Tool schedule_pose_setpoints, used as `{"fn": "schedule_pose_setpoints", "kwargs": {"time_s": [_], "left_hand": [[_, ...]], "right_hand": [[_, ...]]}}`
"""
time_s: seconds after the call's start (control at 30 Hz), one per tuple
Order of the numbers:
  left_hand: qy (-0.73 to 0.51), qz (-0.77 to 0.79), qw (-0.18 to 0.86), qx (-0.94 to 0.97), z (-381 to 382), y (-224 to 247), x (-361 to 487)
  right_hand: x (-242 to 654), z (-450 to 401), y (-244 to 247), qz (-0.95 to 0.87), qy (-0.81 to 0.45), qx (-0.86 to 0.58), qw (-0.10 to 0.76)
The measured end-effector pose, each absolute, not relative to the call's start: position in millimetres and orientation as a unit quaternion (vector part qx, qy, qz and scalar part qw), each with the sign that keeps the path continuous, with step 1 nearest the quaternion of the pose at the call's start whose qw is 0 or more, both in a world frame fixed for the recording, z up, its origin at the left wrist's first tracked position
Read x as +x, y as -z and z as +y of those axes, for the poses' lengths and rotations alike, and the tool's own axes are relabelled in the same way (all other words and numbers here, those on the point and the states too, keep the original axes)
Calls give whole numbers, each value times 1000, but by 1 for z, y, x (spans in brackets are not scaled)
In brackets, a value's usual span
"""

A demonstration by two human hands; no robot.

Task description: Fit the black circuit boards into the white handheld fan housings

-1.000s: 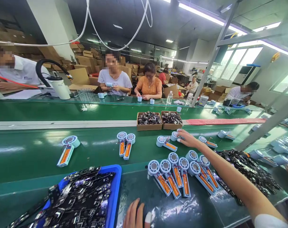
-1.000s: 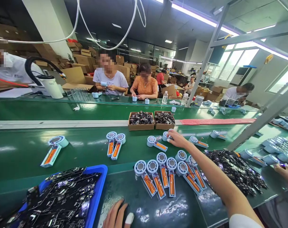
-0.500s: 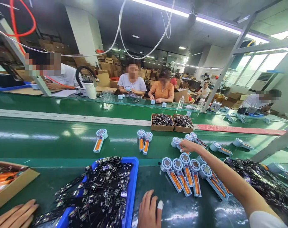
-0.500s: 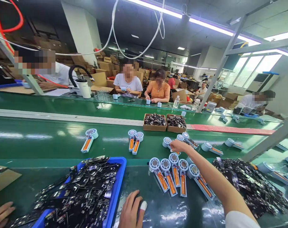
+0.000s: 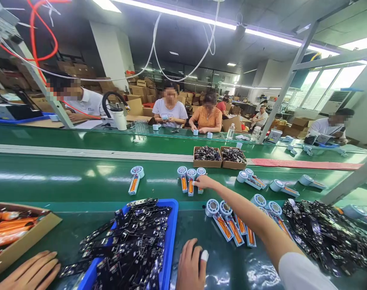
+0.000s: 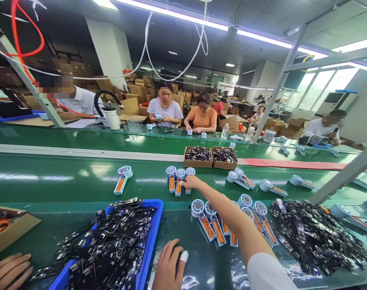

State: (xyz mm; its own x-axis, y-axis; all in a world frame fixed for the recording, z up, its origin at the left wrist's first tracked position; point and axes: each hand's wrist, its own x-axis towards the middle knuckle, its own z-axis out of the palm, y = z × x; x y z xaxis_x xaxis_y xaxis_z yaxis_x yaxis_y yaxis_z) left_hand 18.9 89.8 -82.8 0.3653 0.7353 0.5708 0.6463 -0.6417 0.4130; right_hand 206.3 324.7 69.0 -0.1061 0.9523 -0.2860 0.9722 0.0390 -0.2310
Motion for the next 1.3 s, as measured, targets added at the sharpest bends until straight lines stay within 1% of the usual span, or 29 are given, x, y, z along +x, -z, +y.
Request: {"fn": "schedule_pose_setpoints", "kwargs": {"time_s": [0.13, 0.27, 0.4, 0.57, 0.67, 0.77, 0.8, 0.83, 0.87, 0.93, 1.03, 1.1, 1.2, 1.3], "left_hand": [[-399, 434, 79, 804, 86, 69, 24], [-417, 446, 103, 785, 84, 60, 26], [-410, 441, 127, 788, 85, 55, 23], [-423, 446, 151, 774, 82, 48, 15], [-506, 447, 114, 729, 72, 43, 3], [-618, 431, 50, 655, 59, 36, -10], [-642, 430, 42, 633, 56, 33, -13], [-652, 436, 42, 619, 54, 30, -15], [-647, 445, 51, 617, 53, 27, -15], [-595, 469, 81, 647, 54, 25, -12], [-498, 510, 105, 693, 59, 34, 0], [-455, 532, 87, 708, 63, 46, 8], [-405, 547, 34, 731, 68, 64, 14], [-380, 541, -6, 751, 75, 68, 13]], "right_hand": [[157, 338, -70, 673, 204, 711, 18], [133, 319, -63, 600, 191, 776, -31], [135, 303, -71, 554, 195, 805, -83], [156, 285, -106, 567, 229, 779, -139], [158, 233, -111, 594, 227, 749, -184], [156, 151, -95, 623, 214, 718, -224], [154, 123, -87, 643, 195, 694, -258], [153, 99, -80, 654, 181, 682, -273], [152, 78, -73, 655, 180, 685, -264], [152, 52, -60, 650, 191, 698, -230], [153, 48, -42, 643, 194, 718, -182], [152, 55, -28, 648, 166, 722, -176], [151, 57, -6, 661, 104, 718, -194], [157, 46, 7, 691, 44, 693, -201]]}}
